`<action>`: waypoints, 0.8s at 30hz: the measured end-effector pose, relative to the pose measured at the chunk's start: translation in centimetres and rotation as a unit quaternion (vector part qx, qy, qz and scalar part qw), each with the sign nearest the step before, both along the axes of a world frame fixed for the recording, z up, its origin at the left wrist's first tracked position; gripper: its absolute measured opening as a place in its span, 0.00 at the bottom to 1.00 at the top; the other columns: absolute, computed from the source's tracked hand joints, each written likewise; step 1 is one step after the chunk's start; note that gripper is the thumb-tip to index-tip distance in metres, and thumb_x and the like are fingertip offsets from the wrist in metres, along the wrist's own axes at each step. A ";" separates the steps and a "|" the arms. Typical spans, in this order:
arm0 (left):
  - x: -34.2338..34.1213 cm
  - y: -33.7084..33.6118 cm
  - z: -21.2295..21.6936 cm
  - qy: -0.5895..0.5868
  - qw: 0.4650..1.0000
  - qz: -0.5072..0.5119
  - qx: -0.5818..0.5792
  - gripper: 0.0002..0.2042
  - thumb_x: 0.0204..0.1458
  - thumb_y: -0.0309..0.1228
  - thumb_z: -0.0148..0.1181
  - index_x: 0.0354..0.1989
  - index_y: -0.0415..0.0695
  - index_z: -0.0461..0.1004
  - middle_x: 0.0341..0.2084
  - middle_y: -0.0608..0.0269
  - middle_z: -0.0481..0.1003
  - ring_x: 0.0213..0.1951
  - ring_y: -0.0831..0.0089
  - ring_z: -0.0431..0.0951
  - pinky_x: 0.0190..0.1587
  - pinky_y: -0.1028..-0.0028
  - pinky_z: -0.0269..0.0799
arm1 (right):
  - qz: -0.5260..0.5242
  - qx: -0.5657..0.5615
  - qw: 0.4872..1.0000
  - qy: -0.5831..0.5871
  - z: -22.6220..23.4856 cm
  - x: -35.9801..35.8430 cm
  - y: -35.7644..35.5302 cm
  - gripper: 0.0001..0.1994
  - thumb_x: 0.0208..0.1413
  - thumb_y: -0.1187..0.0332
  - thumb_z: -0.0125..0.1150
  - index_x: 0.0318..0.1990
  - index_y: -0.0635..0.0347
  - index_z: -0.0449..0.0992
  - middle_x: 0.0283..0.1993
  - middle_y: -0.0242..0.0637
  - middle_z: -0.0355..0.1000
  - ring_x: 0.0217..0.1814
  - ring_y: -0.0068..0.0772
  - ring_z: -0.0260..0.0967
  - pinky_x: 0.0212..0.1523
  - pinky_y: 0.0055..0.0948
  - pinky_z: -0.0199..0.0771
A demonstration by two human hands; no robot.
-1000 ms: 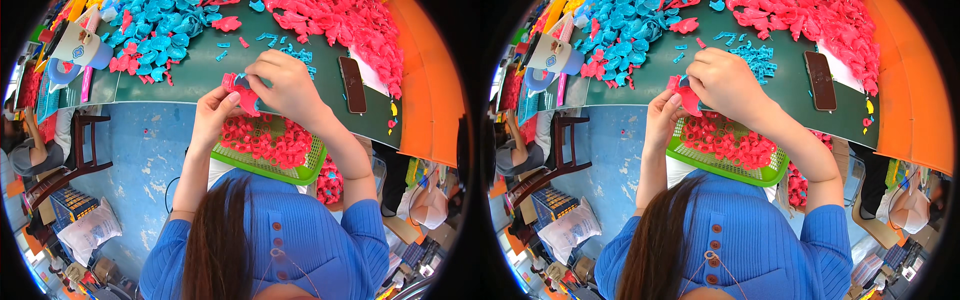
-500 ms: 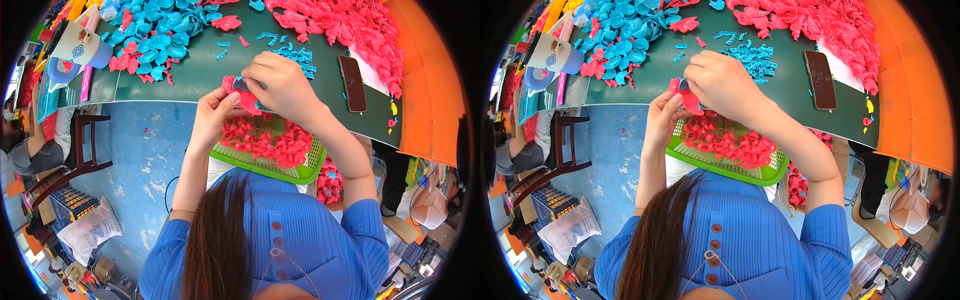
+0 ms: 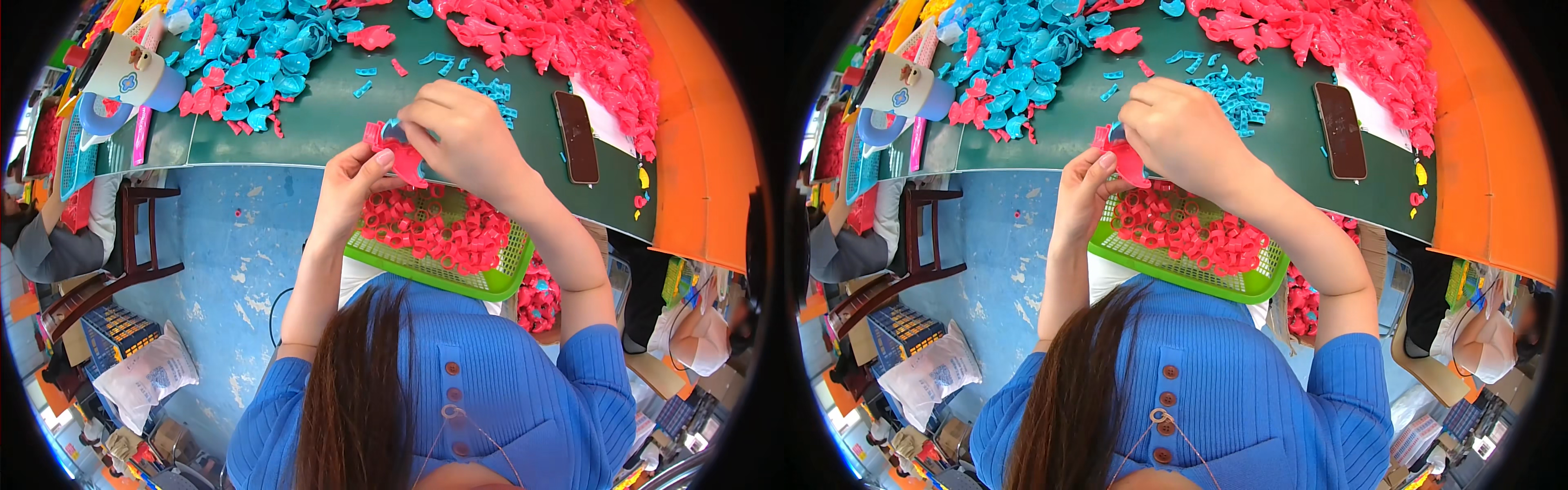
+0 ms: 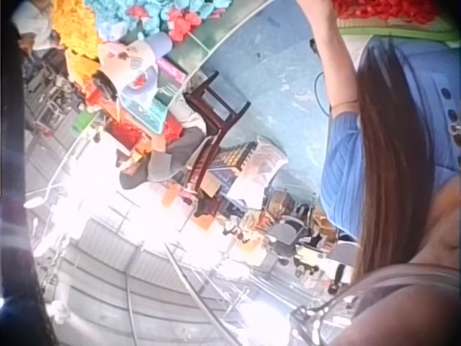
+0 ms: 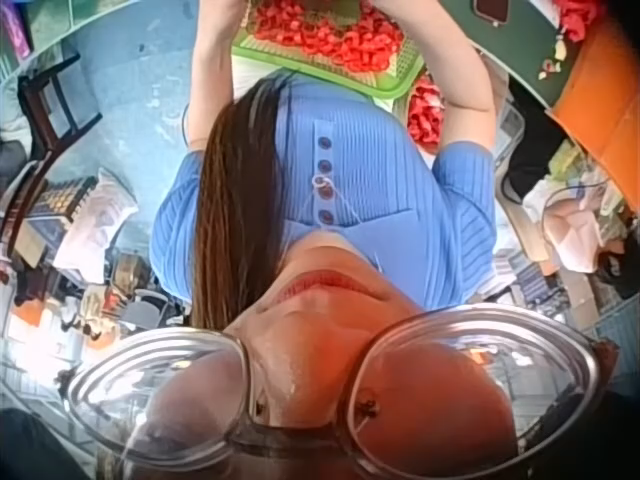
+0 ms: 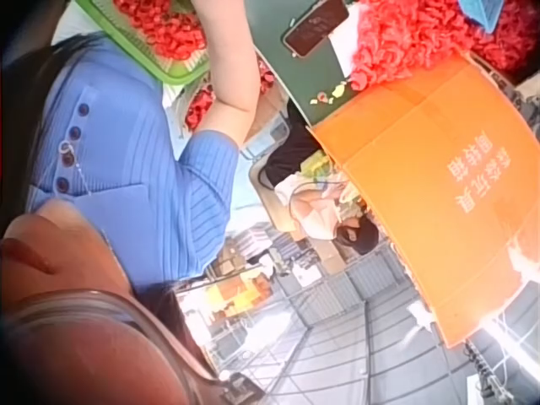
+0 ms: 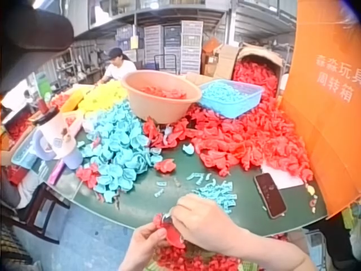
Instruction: Assembling small plastic toy components at a workbench.
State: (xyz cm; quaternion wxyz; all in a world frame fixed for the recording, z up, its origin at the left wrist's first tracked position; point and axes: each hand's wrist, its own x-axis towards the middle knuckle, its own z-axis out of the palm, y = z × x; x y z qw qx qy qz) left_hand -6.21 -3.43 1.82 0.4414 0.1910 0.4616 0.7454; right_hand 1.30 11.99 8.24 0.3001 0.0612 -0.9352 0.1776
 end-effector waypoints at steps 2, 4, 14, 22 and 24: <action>0.1 0.2 0.5 0.000 1.000 0.003 -0.004 0.12 0.55 0.31 0.52 0.42 0.35 0.70 0.34 0.63 0.74 0.35 0.77 0.75 0.41 0.74 0.74 | -0.015 -0.009 1.000 0.012 0.7 0.1 0.2 0.04 0.38 0.79 0.60 0.25 0.65 0.72 0.25 0.38 0.68 0.28 0.37 0.68 0.28 0.31 0.70; 0.0 0.1 0.4 0.001 1.000 0.007 -0.008 0.12 0.54 0.31 0.52 0.42 0.35 0.70 0.34 0.63 0.74 0.35 0.77 0.75 0.41 0.74 0.74 | -0.017 -0.005 1.000 0.000 0.6 0.1 0.1 0.04 0.38 0.79 0.60 0.25 0.65 0.72 0.24 0.38 0.68 0.28 0.37 0.68 0.28 0.31 0.69; -0.1 0.1 -0.1 0.002 1.000 -0.005 0.005 0.12 0.55 0.31 0.52 0.43 0.35 0.69 0.34 0.63 0.74 0.35 0.77 0.75 0.41 0.74 0.74 | -0.012 0.007 0.999 -0.037 0.3 -0.1 -0.2 0.03 0.40 0.77 0.59 0.25 0.65 0.72 0.24 0.38 0.67 0.30 0.38 0.67 0.31 0.32 0.69; -0.2 0.2 -0.1 0.002 1.000 -0.009 0.003 0.12 0.54 0.31 0.52 0.43 0.35 0.69 0.35 0.62 0.74 0.35 0.77 0.75 0.41 0.73 0.74 | -0.011 0.011 0.999 -0.039 -0.3 -0.2 -0.3 0.03 0.41 0.76 0.59 0.25 0.65 0.72 0.24 0.38 0.67 0.29 0.37 0.67 0.30 0.32 0.69; -0.2 0.2 0.0 0.002 1.000 -0.003 0.008 0.12 0.54 0.31 0.53 0.42 0.34 0.70 0.34 0.62 0.74 0.35 0.76 0.75 0.41 0.73 0.74 | -0.007 0.007 1.000 -0.030 -0.5 -0.2 -0.4 0.03 0.41 0.76 0.59 0.25 0.65 0.73 0.24 0.38 0.67 0.30 0.37 0.67 0.30 0.32 0.69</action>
